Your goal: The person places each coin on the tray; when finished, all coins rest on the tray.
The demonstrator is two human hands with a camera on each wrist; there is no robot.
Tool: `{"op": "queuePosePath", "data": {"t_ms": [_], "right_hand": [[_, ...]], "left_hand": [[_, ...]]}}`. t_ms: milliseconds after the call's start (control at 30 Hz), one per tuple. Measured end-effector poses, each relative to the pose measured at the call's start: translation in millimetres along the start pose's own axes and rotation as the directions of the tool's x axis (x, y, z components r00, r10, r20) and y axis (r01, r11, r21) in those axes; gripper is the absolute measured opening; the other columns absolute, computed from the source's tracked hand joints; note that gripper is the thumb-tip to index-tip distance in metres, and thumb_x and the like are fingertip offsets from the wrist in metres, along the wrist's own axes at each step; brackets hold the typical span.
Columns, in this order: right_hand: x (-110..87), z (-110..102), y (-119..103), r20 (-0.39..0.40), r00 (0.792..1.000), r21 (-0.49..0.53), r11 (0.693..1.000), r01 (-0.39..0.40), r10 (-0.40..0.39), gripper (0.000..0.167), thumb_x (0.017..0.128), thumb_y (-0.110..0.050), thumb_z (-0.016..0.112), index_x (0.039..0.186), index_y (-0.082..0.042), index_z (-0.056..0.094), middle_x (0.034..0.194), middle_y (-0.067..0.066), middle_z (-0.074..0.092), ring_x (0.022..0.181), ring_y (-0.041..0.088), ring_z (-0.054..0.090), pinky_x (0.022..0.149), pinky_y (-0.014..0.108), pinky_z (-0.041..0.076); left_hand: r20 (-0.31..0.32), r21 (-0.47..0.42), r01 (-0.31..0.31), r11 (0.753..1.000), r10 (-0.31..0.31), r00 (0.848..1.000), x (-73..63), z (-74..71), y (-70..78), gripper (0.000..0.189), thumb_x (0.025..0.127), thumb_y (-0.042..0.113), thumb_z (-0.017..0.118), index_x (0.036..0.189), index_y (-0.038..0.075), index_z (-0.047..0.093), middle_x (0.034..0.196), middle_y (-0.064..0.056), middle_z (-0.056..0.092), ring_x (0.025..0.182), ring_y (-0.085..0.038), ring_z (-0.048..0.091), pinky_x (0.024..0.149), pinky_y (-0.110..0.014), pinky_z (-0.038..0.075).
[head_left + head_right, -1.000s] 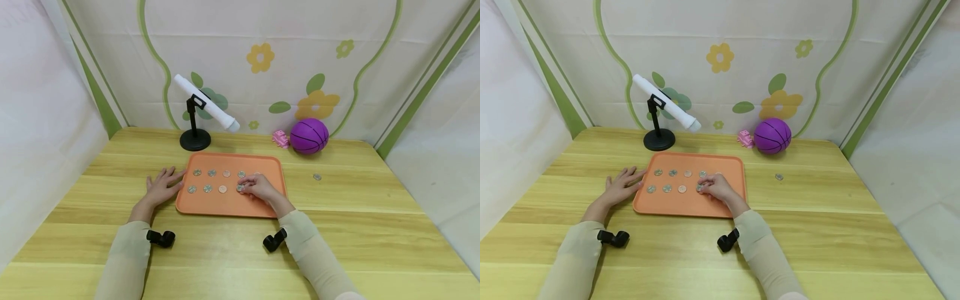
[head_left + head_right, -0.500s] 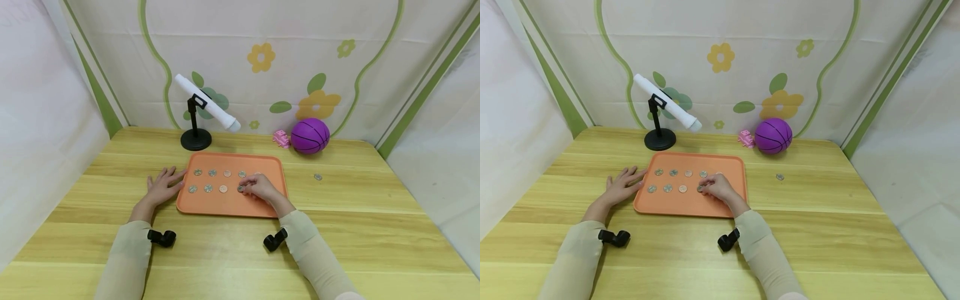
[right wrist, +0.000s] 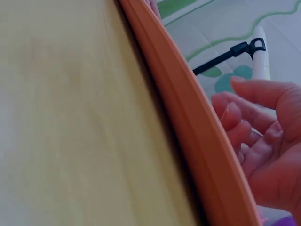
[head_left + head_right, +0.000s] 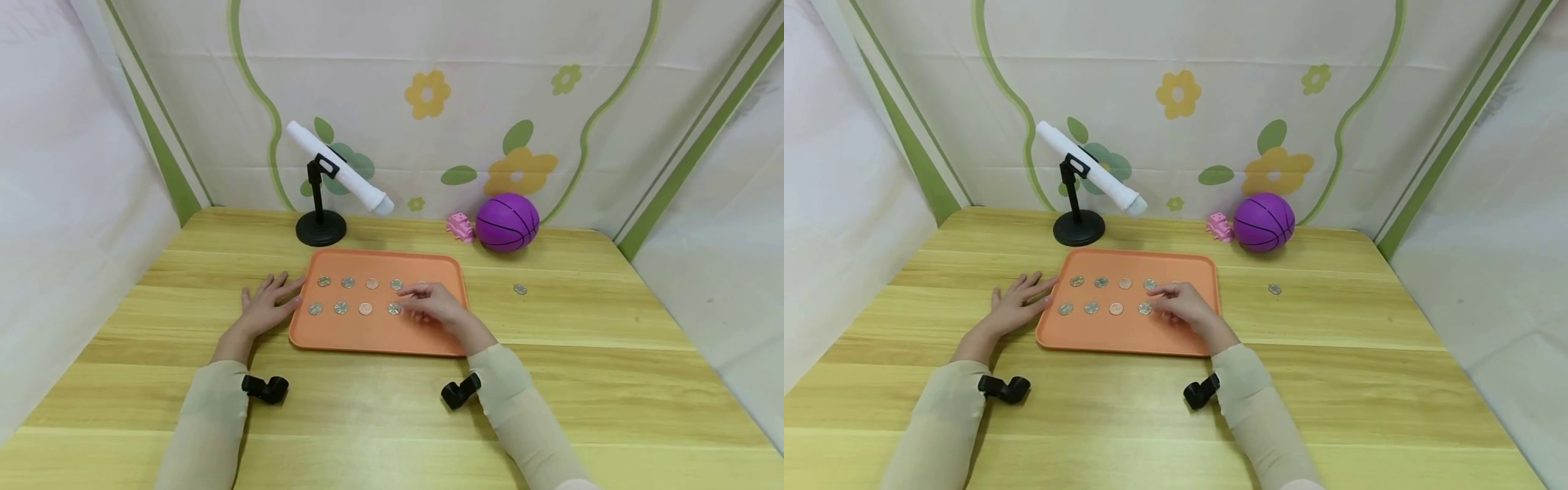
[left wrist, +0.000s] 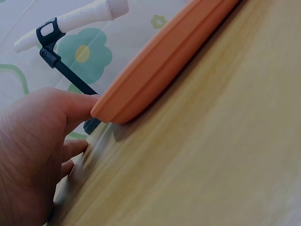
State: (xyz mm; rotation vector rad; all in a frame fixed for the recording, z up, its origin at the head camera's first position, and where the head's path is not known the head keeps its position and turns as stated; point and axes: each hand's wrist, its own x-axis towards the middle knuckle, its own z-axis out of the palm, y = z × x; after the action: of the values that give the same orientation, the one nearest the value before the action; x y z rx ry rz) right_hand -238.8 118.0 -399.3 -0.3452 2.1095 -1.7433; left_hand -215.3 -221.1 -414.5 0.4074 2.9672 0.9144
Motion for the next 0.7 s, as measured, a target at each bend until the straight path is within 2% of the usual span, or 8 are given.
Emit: {"op": "queuePosePath", "data": {"t_ms": [133, 267, 333, 367, 467, 567, 600, 700], "right_hand": [[-8.9, -17, -6, -0.023, 0.999, 0.019, 1.000, 0.023, -0.022, 0.033, 0.080, -0.006, 0.060, 0.111, 0.006, 0.055, 0.077, 0.011, 0.059, 0.057, 0.015, 0.050, 0.051, 0.024, 0.041], [-22.3, -39, -9, -0.052, 0.998, -0.023, 0.999, 0.029, -0.030, 0.036, 0.082, -0.009, 0.059, 0.114, 0.005, 0.053, 0.085, 0.011, 0.060, 0.066, 0.017, 0.049, 0.058, 0.027, 0.042], [-29.8, -52, -9, -0.070, 0.997, -0.035, 0.999, 0.028, -0.030, 0.038, 0.082, -0.010, 0.059, 0.115, 0.006, 0.052, 0.085, 0.009, 0.060, 0.068, 0.017, 0.049, 0.060, 0.028, 0.042], [-33.4, -59, -8, -0.079, 0.996, -0.042, 0.999, 0.031, -0.034, 0.039, 0.082, -0.011, 0.059, 0.116, 0.006, 0.051, 0.085, 0.008, 0.060, 0.070, 0.018, 0.050, 0.061, 0.029, 0.043], [-44.6, -80, -3, -0.116, 0.992, -0.064, 0.997, 0.042, -0.049, 0.043, 0.083, -0.013, 0.059, 0.118, 0.008, 0.047, 0.085, 0.004, 0.059, 0.076, 0.017, 0.052, 0.068, 0.031, 0.044], [-54.7, -103, 4, -0.170, 0.983, -0.071, 0.996, 0.058, -0.069, 0.043, 0.083, -0.014, 0.059, 0.119, 0.007, 0.047, 0.085, 0.000, 0.058, 0.080, 0.016, 0.053, 0.072, 0.030, 0.045], [-57.9, -110, 7, -0.184, 0.980, -0.065, 0.996, 0.063, -0.074, 0.042, 0.083, -0.014, 0.059, 0.118, 0.005, 0.049, 0.085, -0.001, 0.058, 0.079, 0.015, 0.053, 0.071, 0.029, 0.045], [-65.9, -131, 16, -0.222, 0.971, -0.049, 0.996, 0.078, -0.088, 0.034, 0.083, -0.015, 0.058, 0.114, -0.003, 0.055, 0.084, -0.004, 0.058, 0.077, 0.013, 0.053, 0.068, 0.026, 0.045]], "left_hand": [[-0.001, 0.012, 0.003, 1.000, -0.003, 1.000, 1.2, 1.3, -2.6, 0.052, 0.088, 0.040, 0.044, 0.133, 0.017, 0.037, 0.139, -0.020, 0.018, 0.126, -0.038, 0.004, 0.086, -0.061, -0.012], [-0.021, -0.010, -0.013, 1.000, 0.013, 1.000, 1.0, 2.0, -2.5, 0.052, 0.087, 0.043, 0.044, 0.133, 0.018, 0.038, 0.138, -0.020, 0.019, 0.126, -0.038, 0.004, 0.086, -0.061, -0.013], [-0.034, -0.032, -0.032, 0.999, 0.031, 0.999, 0.5, 2.2, -2.2, 0.052, 0.086, 0.045, 0.043, 0.133, 0.022, 0.038, 0.138, -0.020, 0.019, 0.126, -0.038, 0.004, 0.086, -0.061, -0.015], [-0.051, -0.030, -0.055, 0.998, 0.053, 0.997, 1.8, 5.0, -6.7, 0.052, 0.086, 0.048, 0.043, 0.133, 0.026, 0.037, 0.139, -0.017, 0.018, 0.126, -0.036, 0.002, 0.085, -0.060, -0.017], [-0.059, -0.040, -0.072, 0.997, 0.070, 0.996, 0.8, 4.9, -5.7, 0.052, 0.085, 0.050, 0.042, 0.133, 0.030, 0.036, 0.139, -0.017, 0.018, 0.127, -0.036, 0.002, 0.084, -0.060, -0.018], [-0.049, -0.023, -0.054, 0.998, 0.053, 0.997, 1.1, 4.5, -5.3, 0.052, 0.086, 0.048, 0.042, 0.133, 0.026, 0.037, 0.139, -0.018, 0.018, 0.127, -0.036, 0.002, 0.085, -0.060, -0.016], [-0.033, -0.026, -0.031, 0.999, 0.030, 0.999, -0.4, 1.4, -0.6, 0.052, 0.087, 0.045, 0.043, 0.133, 0.021, 0.038, 0.138, -0.020, 0.019, 0.126, -0.038, 0.004, 0.086, -0.060, -0.014], [-0.012, 0.003, -0.008, 1.000, 0.008, 1.000, 1.4, 1.5, -2.3, 0.052, 0.088, 0.042, 0.043, 0.133, 0.017, 0.037, 0.138, -0.020, 0.018, 0.126, -0.038, 0.004, 0.087, -0.061, -0.012]]}}
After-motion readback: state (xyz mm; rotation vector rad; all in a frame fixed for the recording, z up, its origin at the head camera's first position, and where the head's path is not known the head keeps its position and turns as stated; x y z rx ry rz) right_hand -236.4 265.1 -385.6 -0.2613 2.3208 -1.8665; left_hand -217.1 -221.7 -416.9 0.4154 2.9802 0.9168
